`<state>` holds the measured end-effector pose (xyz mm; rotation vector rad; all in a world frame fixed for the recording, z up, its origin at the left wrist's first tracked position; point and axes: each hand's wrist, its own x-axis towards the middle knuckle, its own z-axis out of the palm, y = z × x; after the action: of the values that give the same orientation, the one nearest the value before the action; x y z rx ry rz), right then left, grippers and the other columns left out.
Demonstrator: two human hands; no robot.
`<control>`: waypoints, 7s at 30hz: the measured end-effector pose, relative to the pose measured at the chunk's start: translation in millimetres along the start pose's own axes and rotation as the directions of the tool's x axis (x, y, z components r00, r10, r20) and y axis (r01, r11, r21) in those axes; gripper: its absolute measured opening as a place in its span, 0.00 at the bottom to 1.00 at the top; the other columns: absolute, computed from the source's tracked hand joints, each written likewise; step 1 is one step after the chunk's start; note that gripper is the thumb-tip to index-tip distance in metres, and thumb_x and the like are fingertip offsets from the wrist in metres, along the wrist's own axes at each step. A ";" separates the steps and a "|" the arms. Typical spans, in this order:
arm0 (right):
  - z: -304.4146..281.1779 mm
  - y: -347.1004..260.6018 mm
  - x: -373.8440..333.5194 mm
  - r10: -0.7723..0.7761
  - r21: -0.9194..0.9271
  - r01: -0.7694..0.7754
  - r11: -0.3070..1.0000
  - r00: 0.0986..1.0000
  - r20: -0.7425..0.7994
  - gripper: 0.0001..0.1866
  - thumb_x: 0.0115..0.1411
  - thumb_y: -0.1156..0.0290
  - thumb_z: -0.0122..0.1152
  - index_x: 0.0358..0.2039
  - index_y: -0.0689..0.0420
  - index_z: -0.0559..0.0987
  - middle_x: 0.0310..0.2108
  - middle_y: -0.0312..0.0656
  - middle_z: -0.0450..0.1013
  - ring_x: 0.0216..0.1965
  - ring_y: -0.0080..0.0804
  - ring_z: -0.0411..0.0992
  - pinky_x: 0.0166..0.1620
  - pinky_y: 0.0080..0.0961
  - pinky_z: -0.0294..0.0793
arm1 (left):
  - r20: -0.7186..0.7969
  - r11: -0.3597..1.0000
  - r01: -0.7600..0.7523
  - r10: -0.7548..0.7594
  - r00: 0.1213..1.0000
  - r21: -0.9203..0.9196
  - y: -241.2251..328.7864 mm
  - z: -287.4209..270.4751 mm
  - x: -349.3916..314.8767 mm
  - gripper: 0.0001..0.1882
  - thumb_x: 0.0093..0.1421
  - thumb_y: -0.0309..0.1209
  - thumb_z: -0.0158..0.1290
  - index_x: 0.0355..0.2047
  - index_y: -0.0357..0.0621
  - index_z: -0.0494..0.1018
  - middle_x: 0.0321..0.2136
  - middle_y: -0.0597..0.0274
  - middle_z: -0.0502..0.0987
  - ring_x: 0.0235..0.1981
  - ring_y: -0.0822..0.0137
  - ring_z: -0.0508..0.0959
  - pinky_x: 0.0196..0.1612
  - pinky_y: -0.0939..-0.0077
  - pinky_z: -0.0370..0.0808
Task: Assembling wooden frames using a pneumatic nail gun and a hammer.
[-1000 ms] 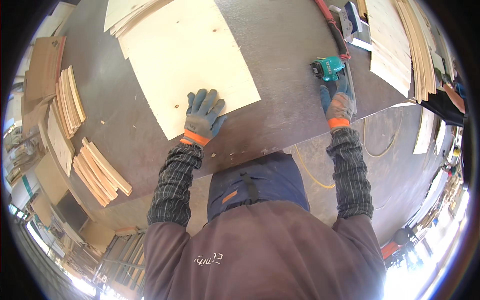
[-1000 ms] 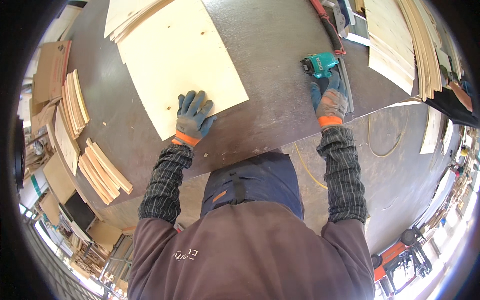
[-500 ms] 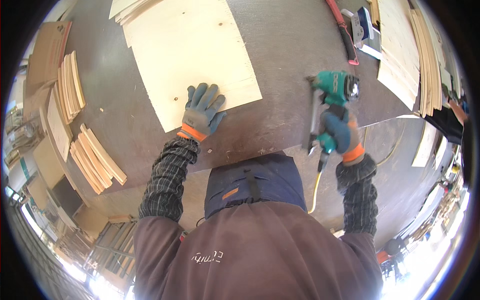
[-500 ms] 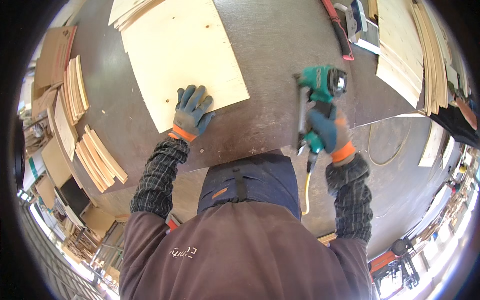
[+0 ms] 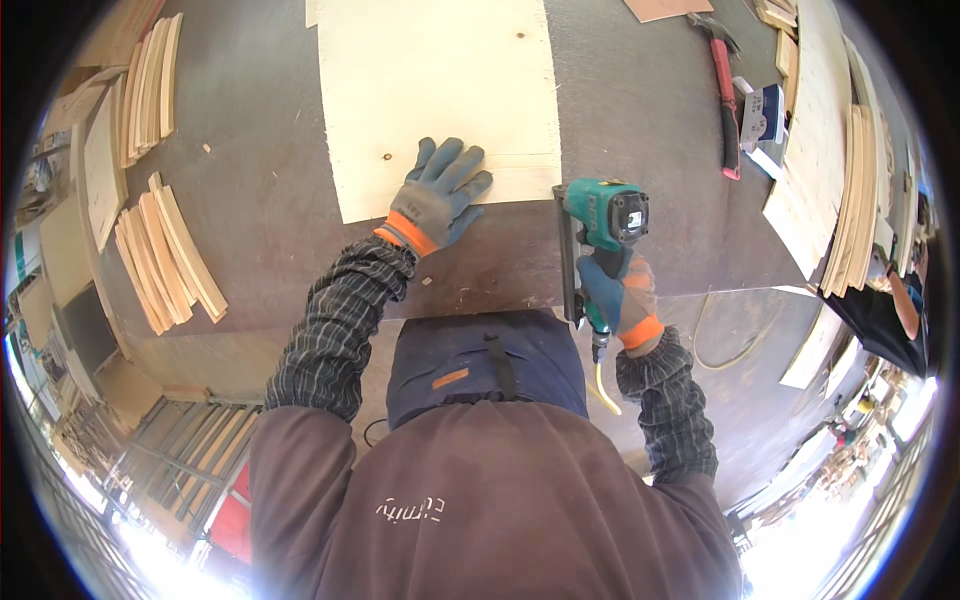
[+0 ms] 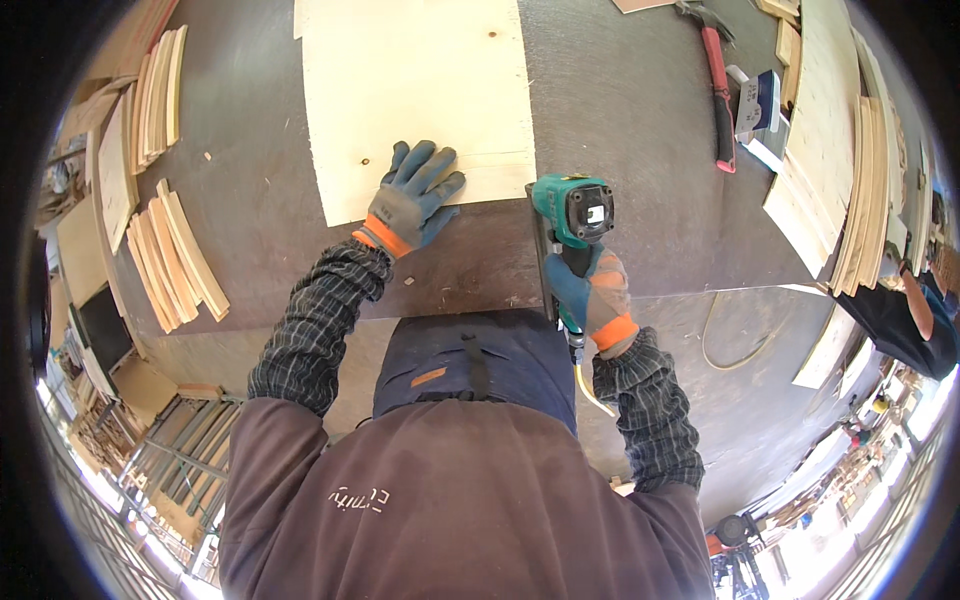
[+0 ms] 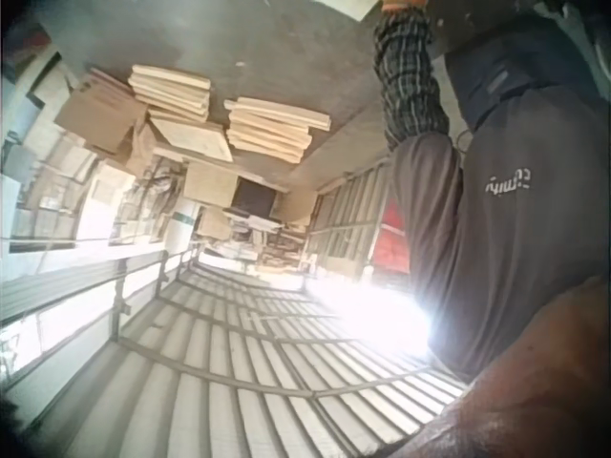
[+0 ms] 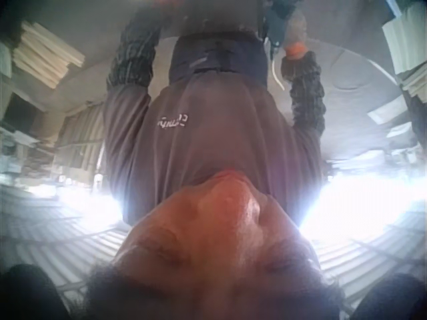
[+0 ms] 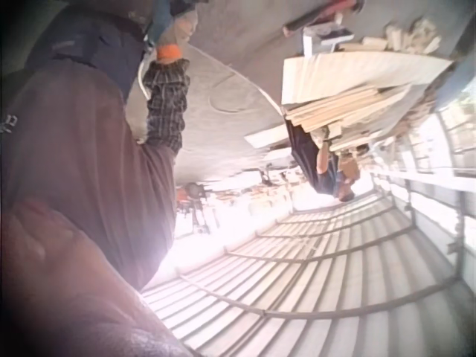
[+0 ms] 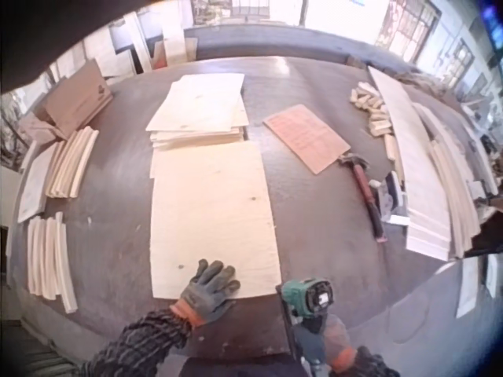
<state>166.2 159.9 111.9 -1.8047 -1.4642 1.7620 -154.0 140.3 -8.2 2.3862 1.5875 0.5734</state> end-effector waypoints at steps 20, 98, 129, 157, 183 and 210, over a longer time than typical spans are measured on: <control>52.3 -36.4 -25.2 -0.022 -0.050 0.025 0.998 0.998 0.056 0.21 0.65 0.73 0.60 0.58 0.60 0.80 0.26 0.34 0.74 0.25 0.22 0.74 0.28 0.24 0.74 | 0.197 0.994 0.110 -0.104 0.975 -0.024 -1.7 -10.0 -2.8 0.29 0.61 0.42 0.66 0.62 0.53 0.78 0.74 0.56 0.64 0.76 0.50 0.59 0.80 0.41 0.51; -87.6 23.9 -41.1 -0.334 0.962 0.201 0.183 0.933 -0.132 0.27 0.68 0.70 0.55 0.65 0.66 0.68 0.21 0.34 0.63 0.21 0.27 0.63 0.30 0.31 0.67 | 0.512 -0.300 0.433 -0.278 0.813 -0.850 180.8 -55.2 109.8 0.31 0.77 0.51 0.46 0.61 0.33 0.75 0.41 0.56 0.85 0.34 0.68 0.83 0.40 0.73 0.81; -346.1 55.6 261.7 -0.388 -0.756 -0.153 0.636 0.783 -0.486 0.15 0.64 0.63 0.55 0.38 0.53 0.89 0.42 0.52 0.84 0.45 0.54 0.84 0.47 0.47 0.83 | 0.578 -0.703 0.083 -0.505 0.641 -0.706 223.7 29.2 185.6 0.21 0.80 0.47 0.45 0.62 0.48 0.72 0.35 0.64 0.76 0.35 0.65 0.78 0.36 0.63 0.80; -354.7 23.6 276.1 -0.201 -0.719 -0.237 0.653 0.861 -0.467 0.14 0.65 0.66 0.54 0.42 0.53 0.87 0.49 0.54 0.83 0.53 0.53 0.81 0.54 0.45 0.81 | 0.553 -0.689 0.175 -0.374 0.744 -0.703 221.6 30.7 184.9 0.22 0.78 0.36 0.48 0.68 0.43 0.63 0.47 0.56 0.79 0.48 0.54 0.81 0.46 0.52 0.85; -206.1 -101.5 9.2 -0.421 -0.387 0.470 0.793 0.882 0.210 0.15 0.66 0.67 0.67 0.48 0.63 0.85 0.37 0.46 0.85 0.35 0.29 0.82 0.38 0.29 0.81 | 0.532 -0.528 0.294 -0.383 0.755 -0.797 252.6 10.0 196.9 0.18 0.71 0.26 0.57 0.60 0.37 0.73 0.49 0.61 0.81 0.49 0.67 0.83 0.54 0.74 0.83; -115.6 -126.3 -57.8 -0.600 -0.837 0.375 0.398 0.797 0.072 0.21 0.65 0.57 0.68 0.53 0.57 0.82 0.40 0.51 0.81 0.39 0.49 0.82 0.43 0.42 0.81 | 0.262 -0.253 0.169 -0.398 0.879 -0.953 270.4 -55.9 142.4 0.14 0.72 0.31 0.56 0.55 0.40 0.76 0.42 0.64 0.81 0.43 0.75 0.80 0.44 0.79 0.77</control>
<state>216.7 230.1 270.5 -1.4856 -2.6197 0.4825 95.7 162.9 175.2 0.6017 0.8468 1.2602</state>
